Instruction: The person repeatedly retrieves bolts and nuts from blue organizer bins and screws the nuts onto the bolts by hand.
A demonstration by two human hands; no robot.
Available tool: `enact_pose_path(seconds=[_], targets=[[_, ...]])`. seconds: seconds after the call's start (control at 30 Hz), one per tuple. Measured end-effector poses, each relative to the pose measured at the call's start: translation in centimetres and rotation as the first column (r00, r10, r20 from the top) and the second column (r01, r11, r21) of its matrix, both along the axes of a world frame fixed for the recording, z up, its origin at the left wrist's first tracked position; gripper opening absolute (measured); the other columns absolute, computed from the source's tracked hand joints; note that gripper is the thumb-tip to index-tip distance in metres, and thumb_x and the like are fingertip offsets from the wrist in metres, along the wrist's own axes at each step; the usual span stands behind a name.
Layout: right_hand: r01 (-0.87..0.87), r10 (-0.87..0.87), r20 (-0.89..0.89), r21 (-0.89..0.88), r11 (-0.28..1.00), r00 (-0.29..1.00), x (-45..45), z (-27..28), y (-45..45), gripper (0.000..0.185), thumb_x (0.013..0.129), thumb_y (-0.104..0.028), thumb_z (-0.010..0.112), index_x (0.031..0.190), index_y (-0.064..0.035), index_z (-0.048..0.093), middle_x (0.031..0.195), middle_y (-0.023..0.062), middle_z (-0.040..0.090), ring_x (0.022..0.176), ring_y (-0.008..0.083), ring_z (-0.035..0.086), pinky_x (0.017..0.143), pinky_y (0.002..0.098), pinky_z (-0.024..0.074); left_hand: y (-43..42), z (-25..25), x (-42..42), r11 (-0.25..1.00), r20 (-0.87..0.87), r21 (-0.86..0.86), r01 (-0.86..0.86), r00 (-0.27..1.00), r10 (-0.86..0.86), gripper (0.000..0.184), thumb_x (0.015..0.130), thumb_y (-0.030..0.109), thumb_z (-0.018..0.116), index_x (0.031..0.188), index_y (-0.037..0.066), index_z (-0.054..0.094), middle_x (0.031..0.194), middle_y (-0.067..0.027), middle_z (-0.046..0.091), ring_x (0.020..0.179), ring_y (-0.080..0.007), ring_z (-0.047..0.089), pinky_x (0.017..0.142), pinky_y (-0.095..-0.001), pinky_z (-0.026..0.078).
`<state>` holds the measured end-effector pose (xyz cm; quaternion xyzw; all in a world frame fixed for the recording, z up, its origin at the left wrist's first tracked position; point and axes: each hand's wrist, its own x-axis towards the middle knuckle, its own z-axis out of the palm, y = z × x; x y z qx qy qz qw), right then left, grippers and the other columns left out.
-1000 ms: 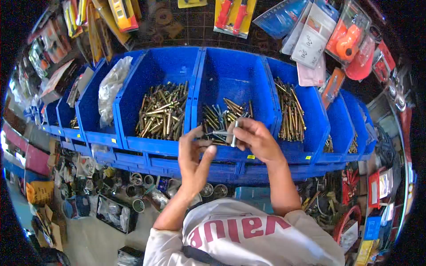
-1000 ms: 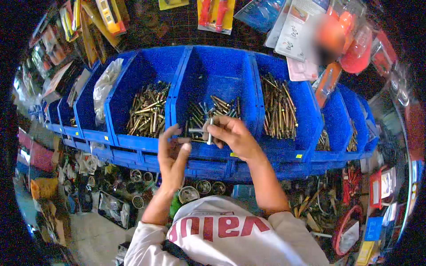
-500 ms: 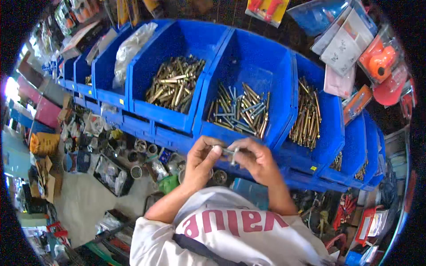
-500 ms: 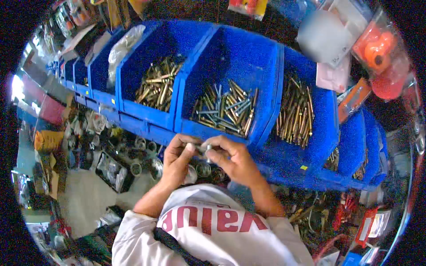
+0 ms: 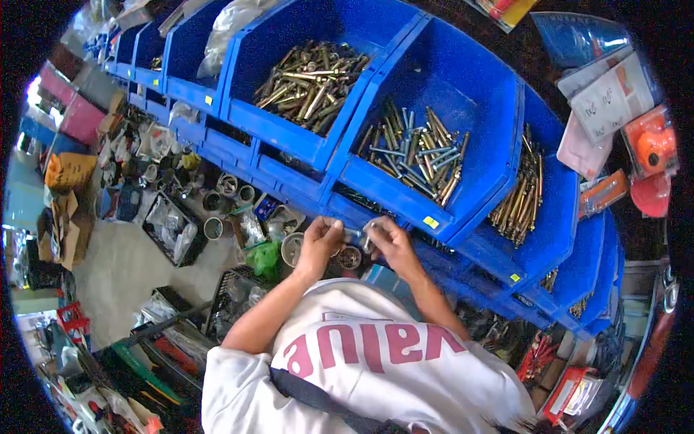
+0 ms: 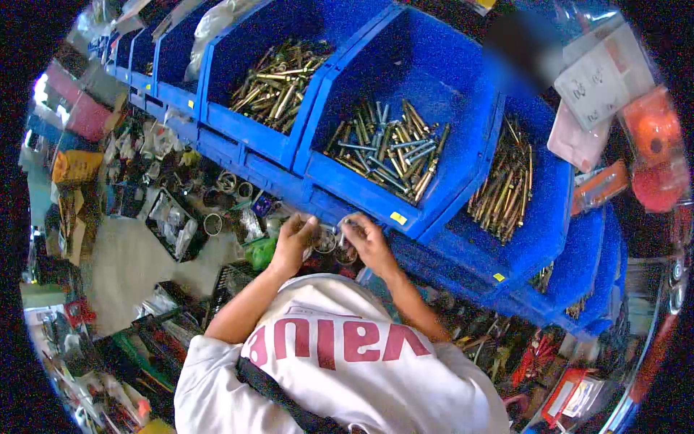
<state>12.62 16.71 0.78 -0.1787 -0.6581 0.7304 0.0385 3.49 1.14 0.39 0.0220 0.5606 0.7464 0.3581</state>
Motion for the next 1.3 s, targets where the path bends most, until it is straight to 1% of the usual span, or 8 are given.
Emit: enact_pose_path(seconds=[0.47,0.57,0.63,0.7,0.97,1.03,1.13,1.3], targets=[[0.252,-0.269,0.023,0.277,0.927,0.963,-2.2,-5.5,4.4,0.018,0.086,-0.022,0.063,0.095,-0.0061,0.06,0.076,0.0005,0.059,0.061,0.0076,0.053,0.051,0.0239,0.0442,3.6,-3.3,-2.5,0.983,0.299,-0.06,0.171,0.943,-0.146,0.048,0.09,0.035,0.055,0.128,0.012,0.04,0.114,-0.0083,0.056,0.098,-0.0224,0.056,0.076,-0.0355,0.048],[0.165,-0.25,0.056,0.613,0.773,0.967,-2.8,-6.5,5.3,0.017,0.086,-0.02,0.061,0.092,-0.0043,0.062,0.081,0.0082,0.063,0.068,0.0184,0.06,0.06,0.0321,0.0484,2.5,-1.5,-1.7,0.976,0.294,-0.076,0.204,0.94,-0.174,0.051,0.089,0.034,0.057,0.13,0.009,0.039,0.11,-0.0101,0.056,0.093,-0.0213,0.056,0.073,-0.0322,0.048],[0.248,-0.178,-0.192,0.886,0.393,0.965,-3.2,-3.7,4.8,0.017,0.083,-0.016,0.059,0.091,-0.0022,0.063,0.089,0.0169,0.064,0.081,0.0328,0.061,0.074,0.0412,0.0476,1.9,-1.2,-1.6,0.964,0.21,-0.055,0.259,0.947,-0.242,0.051,0.089,0.033,0.058,0.129,0.007,0.04,0.106,-0.0103,0.056,0.088,-0.0194,0.056,0.072,-0.0305,0.047],[0.222,-0.237,-0.116,0.839,0.496,0.965,-3.1,-2.4,4.3,0.023,0.081,-0.015,0.058,0.099,-0.0018,0.061,0.098,0.021,0.062,0.094,0.0396,0.057,0.083,0.0451,0.0433,1.4,0.0,-1.6,0.92,0.08,-0.108,0.376,0.926,-0.369,0.045,0.089,0.022,0.059,0.128,0.005,0.043,0.113,-0.0087,0.056,0.099,-0.0174,0.054,0.082,-0.0293,0.046],[0.203,-0.188,-0.077,0.389,0.898,0.979,0.4,-0.1,1.0,0.021,0.087,-0.018,0.058,0.098,-0.0006,0.06,0.095,0.0149,0.063,0.089,0.0253,0.06,0.082,0.0351,0.0452,1.7,12.1,-2.8,0.727,-0.579,-0.236,0.645,0.507,-0.638,0.019,0.086,0.012,0.061,0.101,0.0,0.06,0.092,-0.0084,0.06,0.083,-0.0129,0.056,0.074,-0.0275,0.046],[0.123,-0.088,-0.091,0.531,0.838,0.992,1.3,3.1,0.3,0.018,0.088,-0.016,0.056,0.096,-0.0002,0.06,0.092,0.0135,0.064,0.087,0.0214,0.06,0.08,0.0319,0.0462,2.8,15.7,-3.5,0.709,-0.588,-0.284,0.646,0.467,-0.661,0.011,0.085,0.008,0.06,0.091,-0.001,0.062,0.088,-0.0079,0.062,0.085,-0.013,0.056,0.077,-0.028,0.045],[0.075,-0.028,-0.103,0.487,0.87,0.994,2.3,4.8,-0.3,0.016,0.088,-0.015,0.055,0.095,-0.0007,0.06,0.089,0.0129,0.064,0.084,0.0212,0.061,0.077,0.0324,0.0471,6.6,18.5,-5.0,0.777,-0.719,-0.352,0.521,0.381,-0.581,0.006,0.082,0.005,0.061,0.084,-0.001,0.06,0.081,-0.0071,0.061,0.077,-0.0144,0.056,0.07,-0.0292,0.046],[0.118,0.011,-0.225,0.552,0.826,0.974,4.0,8.5,-0.7,0.015,0.085,-0.014,0.057,0.093,-0.0015,0.061,0.09,0.0158,0.063,0.086,0.0303,0.062,0.075,0.0359,0.0481,17.1,15.2,-10.5,0.842,-0.847,-0.522,0.138,-0.197,-0.493,0.021,0.075,0.001,0.057,0.096,0.002,0.059,0.098,-0.0158,0.06,0.088,-0.0306,0.06,0.073,-0.0385,0.049]])
